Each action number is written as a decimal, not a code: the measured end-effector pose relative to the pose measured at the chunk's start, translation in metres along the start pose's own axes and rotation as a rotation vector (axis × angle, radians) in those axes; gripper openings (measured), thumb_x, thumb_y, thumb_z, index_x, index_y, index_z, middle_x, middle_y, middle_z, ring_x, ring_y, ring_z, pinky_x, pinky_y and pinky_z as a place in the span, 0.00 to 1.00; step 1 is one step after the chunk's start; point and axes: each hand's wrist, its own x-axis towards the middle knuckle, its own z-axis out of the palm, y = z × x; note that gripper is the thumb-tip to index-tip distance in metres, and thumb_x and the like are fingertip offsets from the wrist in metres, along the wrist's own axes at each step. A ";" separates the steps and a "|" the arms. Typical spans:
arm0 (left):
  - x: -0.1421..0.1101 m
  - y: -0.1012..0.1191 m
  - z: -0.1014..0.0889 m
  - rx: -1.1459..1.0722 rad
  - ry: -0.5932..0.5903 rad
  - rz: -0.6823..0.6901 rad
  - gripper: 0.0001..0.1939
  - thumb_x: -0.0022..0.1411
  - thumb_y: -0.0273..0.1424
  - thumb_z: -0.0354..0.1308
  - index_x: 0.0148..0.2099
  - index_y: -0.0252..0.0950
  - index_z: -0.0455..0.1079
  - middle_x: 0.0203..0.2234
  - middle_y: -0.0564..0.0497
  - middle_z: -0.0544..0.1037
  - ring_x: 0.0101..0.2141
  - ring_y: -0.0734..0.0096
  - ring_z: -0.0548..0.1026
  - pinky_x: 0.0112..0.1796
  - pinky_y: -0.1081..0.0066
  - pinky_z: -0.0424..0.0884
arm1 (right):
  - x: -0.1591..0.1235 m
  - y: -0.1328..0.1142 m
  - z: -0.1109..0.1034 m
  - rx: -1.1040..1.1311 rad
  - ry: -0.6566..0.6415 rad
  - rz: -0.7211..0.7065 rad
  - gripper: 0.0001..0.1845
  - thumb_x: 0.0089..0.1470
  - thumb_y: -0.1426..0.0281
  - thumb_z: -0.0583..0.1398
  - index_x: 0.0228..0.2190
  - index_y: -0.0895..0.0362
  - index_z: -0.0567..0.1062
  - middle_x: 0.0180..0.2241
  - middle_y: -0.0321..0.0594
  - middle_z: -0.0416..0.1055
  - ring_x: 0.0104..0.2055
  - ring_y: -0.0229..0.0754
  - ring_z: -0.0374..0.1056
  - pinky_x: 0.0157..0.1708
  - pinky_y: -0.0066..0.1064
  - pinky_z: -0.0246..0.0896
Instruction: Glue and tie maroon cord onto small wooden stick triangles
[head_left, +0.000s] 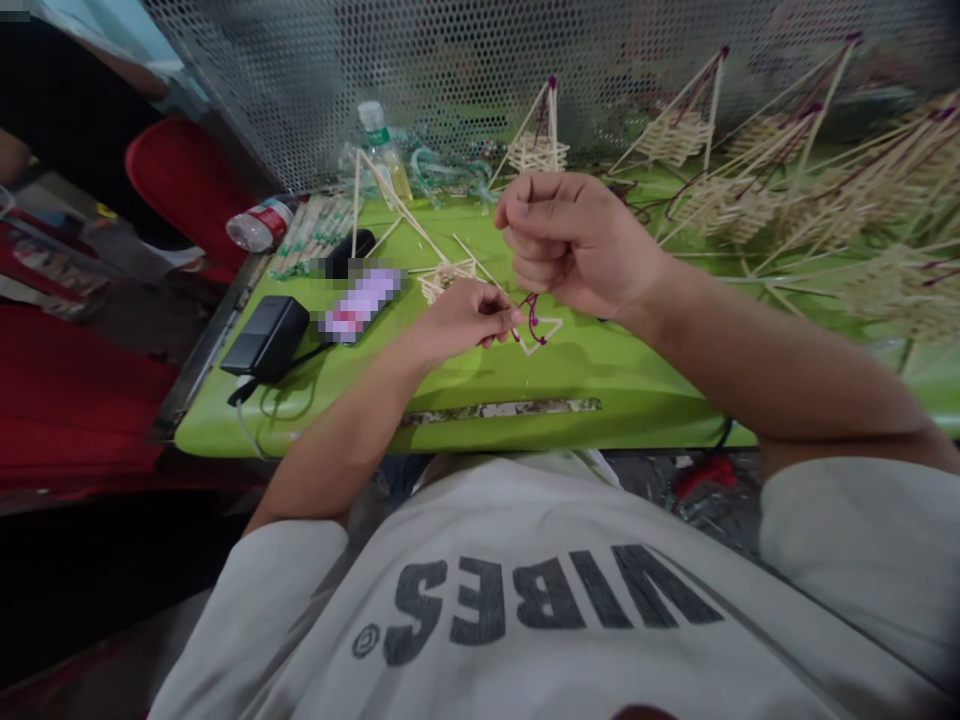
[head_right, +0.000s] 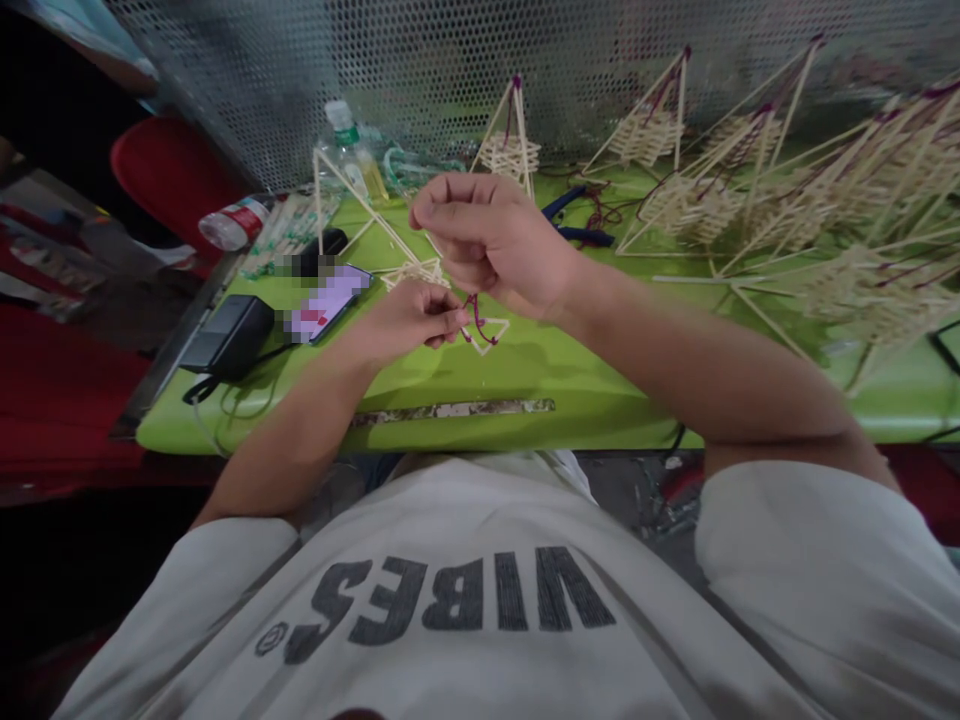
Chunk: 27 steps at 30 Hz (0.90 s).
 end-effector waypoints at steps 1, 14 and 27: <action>0.001 0.000 -0.001 -0.012 0.007 -0.011 0.15 0.81 0.24 0.70 0.36 0.34 0.82 0.23 0.54 0.81 0.21 0.82 0.71 0.25 0.78 0.63 | 0.001 -0.001 -0.001 0.000 0.003 -0.005 0.11 0.69 0.65 0.72 0.36 0.54 0.77 0.22 0.22 0.47 0.26 0.35 0.28 0.25 0.32 0.25; 0.009 -0.012 -0.001 -0.393 0.086 -0.063 0.25 0.83 0.39 0.72 0.32 0.36 0.72 0.23 0.50 0.81 0.16 0.84 0.60 0.21 0.76 0.50 | 0.020 -0.014 -0.021 -0.035 -0.091 -0.084 0.11 0.57 0.63 0.74 0.33 0.50 0.78 0.21 0.23 0.45 0.23 0.35 0.26 0.22 0.37 0.25; 0.010 -0.010 0.002 -0.311 0.143 -0.117 0.24 0.81 0.35 0.71 0.30 0.37 0.72 0.18 0.57 0.69 0.19 0.83 0.59 0.23 0.75 0.49 | 0.013 -0.021 -0.016 -0.080 -0.240 -0.036 0.17 0.66 0.55 0.73 0.32 0.50 0.77 0.21 0.23 0.41 0.21 0.34 0.25 0.20 0.36 0.29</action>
